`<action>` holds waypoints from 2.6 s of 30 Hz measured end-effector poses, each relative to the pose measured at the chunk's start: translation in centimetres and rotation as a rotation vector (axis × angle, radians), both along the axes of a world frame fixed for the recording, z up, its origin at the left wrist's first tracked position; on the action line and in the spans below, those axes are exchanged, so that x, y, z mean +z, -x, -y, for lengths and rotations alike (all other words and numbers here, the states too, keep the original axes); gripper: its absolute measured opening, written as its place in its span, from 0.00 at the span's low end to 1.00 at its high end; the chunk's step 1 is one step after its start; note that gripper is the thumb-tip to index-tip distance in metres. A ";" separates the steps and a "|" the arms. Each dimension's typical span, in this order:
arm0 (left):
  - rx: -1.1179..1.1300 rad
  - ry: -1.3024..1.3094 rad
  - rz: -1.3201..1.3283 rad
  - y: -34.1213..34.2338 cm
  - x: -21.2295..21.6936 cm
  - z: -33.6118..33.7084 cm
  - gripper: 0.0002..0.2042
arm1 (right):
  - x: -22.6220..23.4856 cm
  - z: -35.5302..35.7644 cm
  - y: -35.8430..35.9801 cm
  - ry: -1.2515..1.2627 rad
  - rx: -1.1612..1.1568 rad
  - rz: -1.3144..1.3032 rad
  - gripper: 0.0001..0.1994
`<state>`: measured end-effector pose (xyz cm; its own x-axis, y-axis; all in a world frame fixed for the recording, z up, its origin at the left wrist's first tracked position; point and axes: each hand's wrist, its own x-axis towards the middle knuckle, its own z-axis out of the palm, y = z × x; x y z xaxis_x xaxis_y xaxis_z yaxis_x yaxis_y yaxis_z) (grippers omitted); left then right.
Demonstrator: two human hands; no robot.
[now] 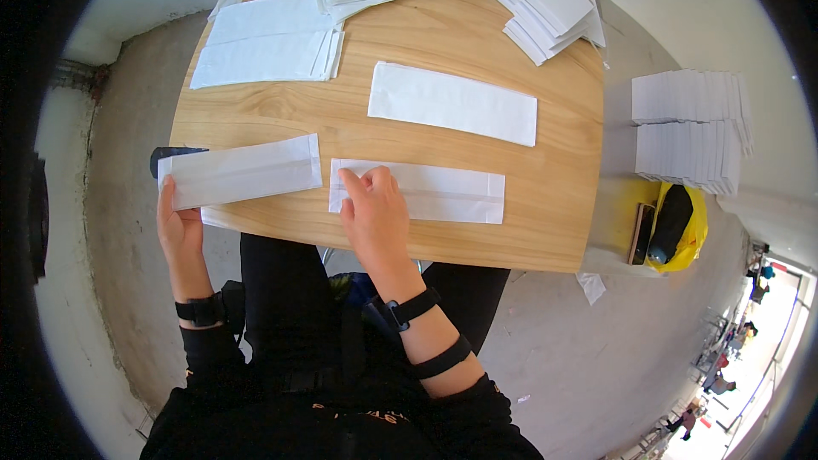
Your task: Folding white paper sheets or liners and stacking them on a wooden table.
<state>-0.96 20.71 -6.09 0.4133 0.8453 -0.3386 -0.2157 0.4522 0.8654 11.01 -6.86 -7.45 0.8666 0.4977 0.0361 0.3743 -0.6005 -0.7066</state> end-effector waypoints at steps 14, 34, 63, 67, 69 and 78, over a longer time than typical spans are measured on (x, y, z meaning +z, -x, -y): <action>-0.845 -0.892 -0.047 -8.5 4.1 22.3 0.19 | 6.4 6.3 0.9 -1.095 -0.262 -0.875 0.24; -1.258 -1.648 -0.650 -4.4 -1.0 17.3 0.49 | -1.6 23.2 -7.3 -0.300 -0.651 -0.386 0.15; -1.297 -1.682 -0.682 -4.2 -0.5 15.7 0.51 | -1.6 25.0 -6.0 -0.080 -0.732 -0.199 0.20; -1.376 -1.644 -0.646 -4.8 0.0 17.8 0.53 | -2.1 25.3 -5.9 -0.106 -0.749 -0.202 0.20; -1.390 -1.654 -0.599 -5.2 -0.1 19.1 0.54 | -2.1 25.3 -5.9 -0.074 -0.757 -0.192 0.20; -1.453 -1.651 -0.466 -6.8 -0.8 22.3 0.54 | -2.2 25.1 -5.8 -0.022 -0.768 -0.156 0.21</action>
